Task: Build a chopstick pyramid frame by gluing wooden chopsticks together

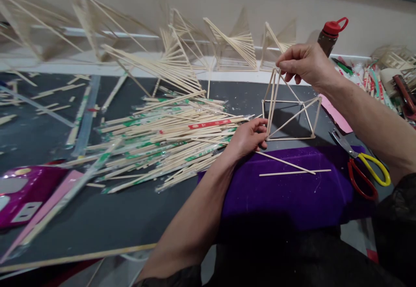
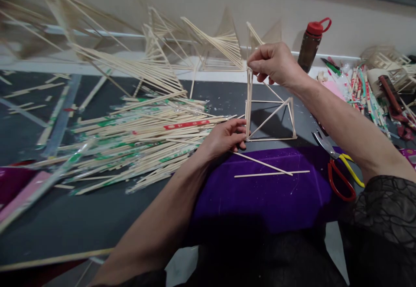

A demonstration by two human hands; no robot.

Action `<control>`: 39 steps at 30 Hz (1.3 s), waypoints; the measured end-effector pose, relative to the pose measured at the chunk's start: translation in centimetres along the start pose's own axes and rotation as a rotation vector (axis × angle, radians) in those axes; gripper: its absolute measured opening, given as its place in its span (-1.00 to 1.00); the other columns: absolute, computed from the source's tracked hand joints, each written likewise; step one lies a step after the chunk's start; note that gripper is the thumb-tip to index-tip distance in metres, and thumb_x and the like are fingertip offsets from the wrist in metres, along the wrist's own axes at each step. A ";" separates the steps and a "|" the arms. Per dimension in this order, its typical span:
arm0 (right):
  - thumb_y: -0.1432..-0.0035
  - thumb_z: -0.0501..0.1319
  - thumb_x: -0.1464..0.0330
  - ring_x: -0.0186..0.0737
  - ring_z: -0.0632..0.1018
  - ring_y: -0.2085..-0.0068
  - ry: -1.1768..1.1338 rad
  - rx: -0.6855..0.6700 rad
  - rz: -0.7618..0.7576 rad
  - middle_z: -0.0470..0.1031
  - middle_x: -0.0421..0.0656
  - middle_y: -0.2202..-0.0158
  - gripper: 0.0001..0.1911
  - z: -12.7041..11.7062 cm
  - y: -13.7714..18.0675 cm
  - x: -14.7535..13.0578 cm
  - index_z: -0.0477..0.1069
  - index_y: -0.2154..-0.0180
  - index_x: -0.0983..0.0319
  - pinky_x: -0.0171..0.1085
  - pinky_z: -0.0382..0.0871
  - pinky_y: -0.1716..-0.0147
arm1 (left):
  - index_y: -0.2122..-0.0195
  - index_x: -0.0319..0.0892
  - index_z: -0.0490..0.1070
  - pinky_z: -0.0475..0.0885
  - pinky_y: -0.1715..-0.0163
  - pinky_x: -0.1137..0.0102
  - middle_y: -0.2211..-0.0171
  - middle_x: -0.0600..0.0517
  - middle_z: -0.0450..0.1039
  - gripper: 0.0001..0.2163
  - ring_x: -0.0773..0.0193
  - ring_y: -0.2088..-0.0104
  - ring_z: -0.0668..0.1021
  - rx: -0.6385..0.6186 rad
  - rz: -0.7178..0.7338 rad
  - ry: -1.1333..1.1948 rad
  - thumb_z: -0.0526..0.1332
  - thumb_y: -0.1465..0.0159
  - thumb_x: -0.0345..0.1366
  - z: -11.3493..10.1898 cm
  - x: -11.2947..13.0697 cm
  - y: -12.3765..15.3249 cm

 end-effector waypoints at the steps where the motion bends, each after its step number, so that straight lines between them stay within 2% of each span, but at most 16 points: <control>1: -0.19 0.33 0.61 -0.42 0.49 0.55 -0.006 0.003 -0.001 0.48 -0.25 0.58 -0.74 0.1 0.0 0.0 0.51 0.50 0.22 -0.39 0.20 0.63 | 0.02 -0.19 0.47 0.30 0.73 0.57 0.32 0.09 0.48 -0.63 0.43 0.63 0.55 -0.004 0.000 0.000 0.27 -0.14 -0.56 0.0 0.0 0.0; 6: -0.14 0.37 0.57 -0.44 0.49 0.52 -0.023 -0.006 -0.024 0.47 -0.25 0.53 -0.86 0.5 -0.3 0.4 0.48 0.38 0.26 -0.41 0.25 0.60 | 0.02 -0.16 0.49 0.31 0.72 0.56 0.31 0.08 0.49 -0.63 0.42 0.61 0.55 -0.006 0.013 -0.025 0.29 -0.12 -0.50 -0.1 -0.3 -0.2; 13: -0.05 0.45 0.50 -0.44 0.50 0.52 -0.022 -0.009 -0.015 0.48 -0.26 0.52 -0.79 0.4 -0.6 1.3 0.43 0.36 0.26 -0.44 0.27 0.61 | 0.09 -0.16 0.50 0.29 0.71 0.59 0.34 0.10 0.47 -0.72 0.42 0.60 0.54 -0.015 0.062 -0.102 0.30 -0.14 -0.36 0.0 -0.6 -0.3; 19: -0.10 0.39 0.46 -0.41 0.53 0.49 0.012 -0.005 -0.016 0.55 -0.19 0.47 -0.91 0.2 -0.6 1.7 0.54 0.30 0.30 -0.44 0.28 0.61 | 0.06 -0.19 0.49 0.27 0.70 0.60 0.35 0.10 0.47 -0.72 0.45 0.60 0.52 -0.011 0.065 -0.151 0.25 -0.19 -0.33 0.0 -0.7 -0.3; 23: -0.12 0.33 0.46 -0.41 0.54 0.47 0.033 -0.011 -0.019 0.58 -0.17 0.42 -0.89 0.1 -0.7 2.0 0.58 0.26 0.31 -0.43 0.30 0.61 | 0.04 -0.19 0.49 0.28 0.70 0.59 0.34 0.09 0.47 -0.72 0.45 0.60 0.52 -0.011 0.068 -0.170 0.23 -0.21 -0.35 0.0 -0.9 -0.5; 33: -0.10 0.29 0.51 -0.40 0.54 0.49 0.035 -0.008 -0.043 0.49 -0.22 0.52 -0.95 0.4 -1.2 2.4 0.54 0.36 0.29 -0.42 0.27 0.63 | 0.03 -0.19 0.48 0.30 0.69 0.59 0.33 0.11 0.44 -0.71 0.44 0.59 0.52 -0.018 0.098 -0.200 0.22 -0.21 -0.34 -0.1 -1.1 -0.6; 39: -0.08 0.29 0.52 -0.41 0.55 0.48 0.047 -0.009 -0.031 0.52 -0.21 0.50 -0.94 0.3 -1.3 2.3 0.54 0.35 0.30 -0.43 0.26 0.63 | 0.02 -0.20 0.47 0.29 0.69 0.58 0.33 0.10 0.43 -0.71 0.44 0.59 0.53 -0.025 0.093 -0.212 0.21 -0.22 -0.33 0.0 -1.0 -0.6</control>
Point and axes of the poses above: each hand's wrist, its own y-axis away from the middle knuckle, its own z-axis out of the palm, x = y × z, the point moved 4 cm from there along -y, towards the middle knuckle
